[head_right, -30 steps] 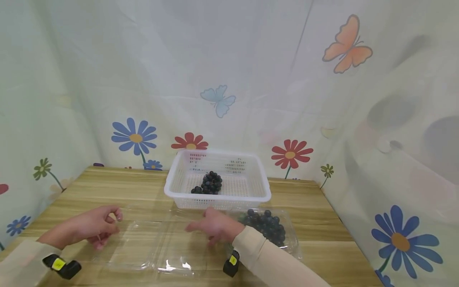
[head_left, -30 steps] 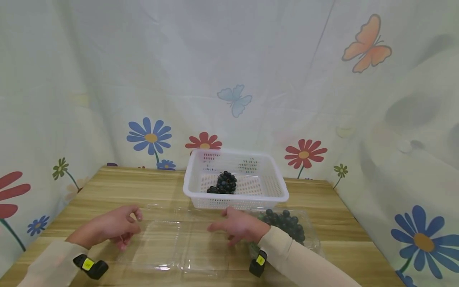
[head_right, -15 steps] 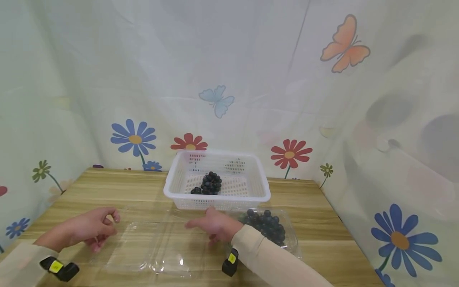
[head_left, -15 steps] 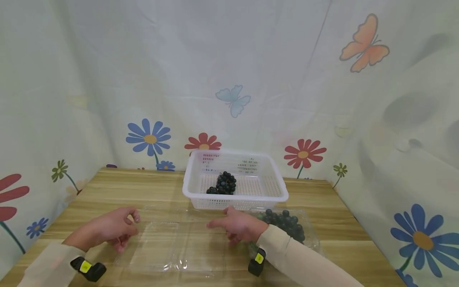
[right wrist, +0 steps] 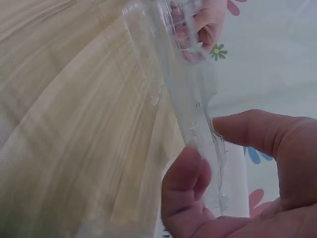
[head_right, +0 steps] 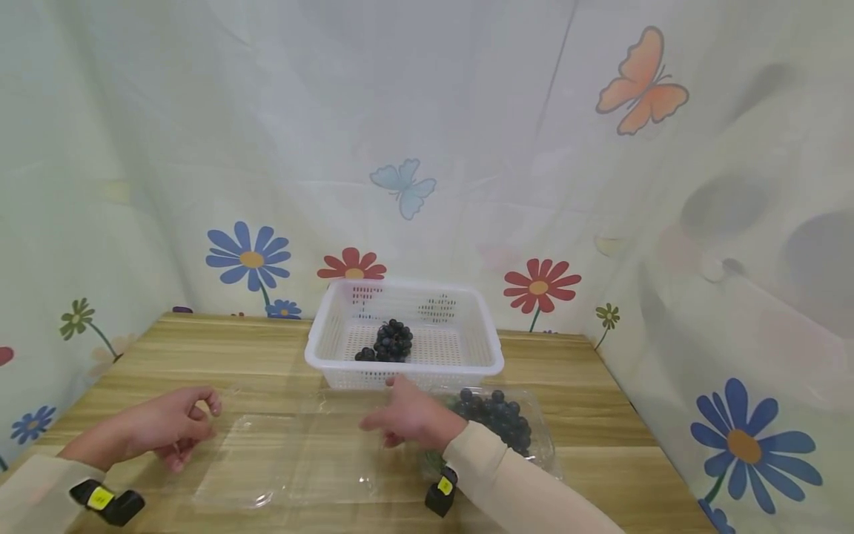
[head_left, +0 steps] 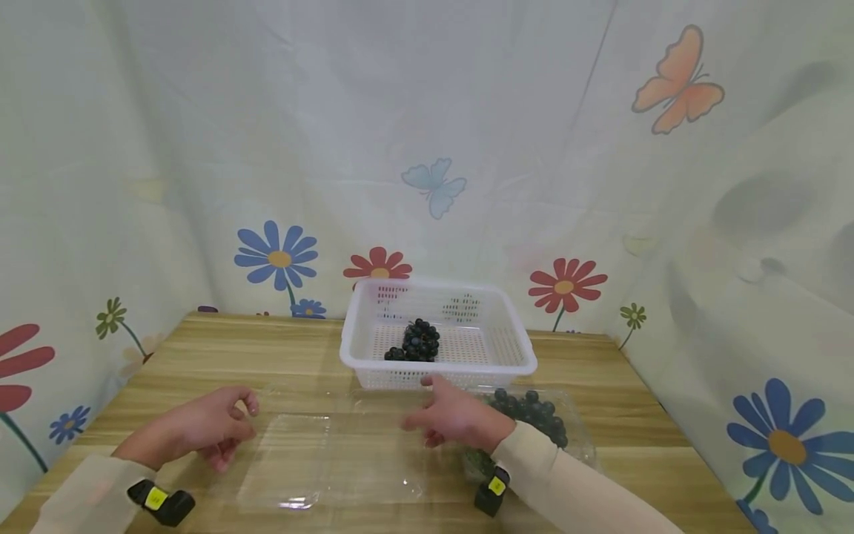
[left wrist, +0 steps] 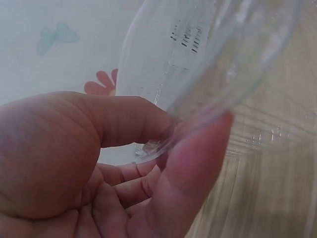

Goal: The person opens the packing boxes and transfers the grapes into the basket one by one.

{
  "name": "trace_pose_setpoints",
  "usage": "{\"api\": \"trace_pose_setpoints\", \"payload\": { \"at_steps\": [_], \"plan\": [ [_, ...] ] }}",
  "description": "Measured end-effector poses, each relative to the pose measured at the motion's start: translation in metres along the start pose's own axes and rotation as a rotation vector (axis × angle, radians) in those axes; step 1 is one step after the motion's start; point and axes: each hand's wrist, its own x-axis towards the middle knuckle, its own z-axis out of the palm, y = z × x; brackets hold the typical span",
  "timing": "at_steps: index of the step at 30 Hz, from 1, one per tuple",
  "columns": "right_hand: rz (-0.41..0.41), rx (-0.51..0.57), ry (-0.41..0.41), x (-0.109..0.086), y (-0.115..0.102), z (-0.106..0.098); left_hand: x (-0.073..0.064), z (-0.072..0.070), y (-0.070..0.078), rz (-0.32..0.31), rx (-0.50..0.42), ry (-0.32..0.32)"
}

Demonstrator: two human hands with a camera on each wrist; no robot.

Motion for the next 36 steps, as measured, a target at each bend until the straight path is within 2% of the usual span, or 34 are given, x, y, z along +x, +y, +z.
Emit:
{"api": "trace_pose_setpoints", "payload": {
  "at_steps": [4,8,15,18,24,36],
  "plan": [
    [-0.032,0.015,0.000,-0.003,-0.002,-0.006,0.001,0.003,0.002,0.010,0.001,0.007],
    [-0.031,0.030,0.009,-0.008,-0.007,-0.010,0.002,0.007,0.003,0.021,-0.001,0.005],
    [-0.077,0.053,0.034,-0.017,-0.016,-0.012,0.008,0.016,0.007,0.077,-0.028,-0.040],
    [-0.106,0.101,0.036,-0.019,-0.020,-0.010,0.012,0.021,0.008,0.092,-0.045,-0.056],
    [-0.136,0.161,0.037,-0.021,-0.030,-0.006,0.018,0.033,0.011,0.132,-0.061,-0.041],
    [-0.185,0.106,0.095,-0.016,-0.046,0.007,0.023,0.045,0.022,0.106,-0.084,-0.048]
  ]
}}
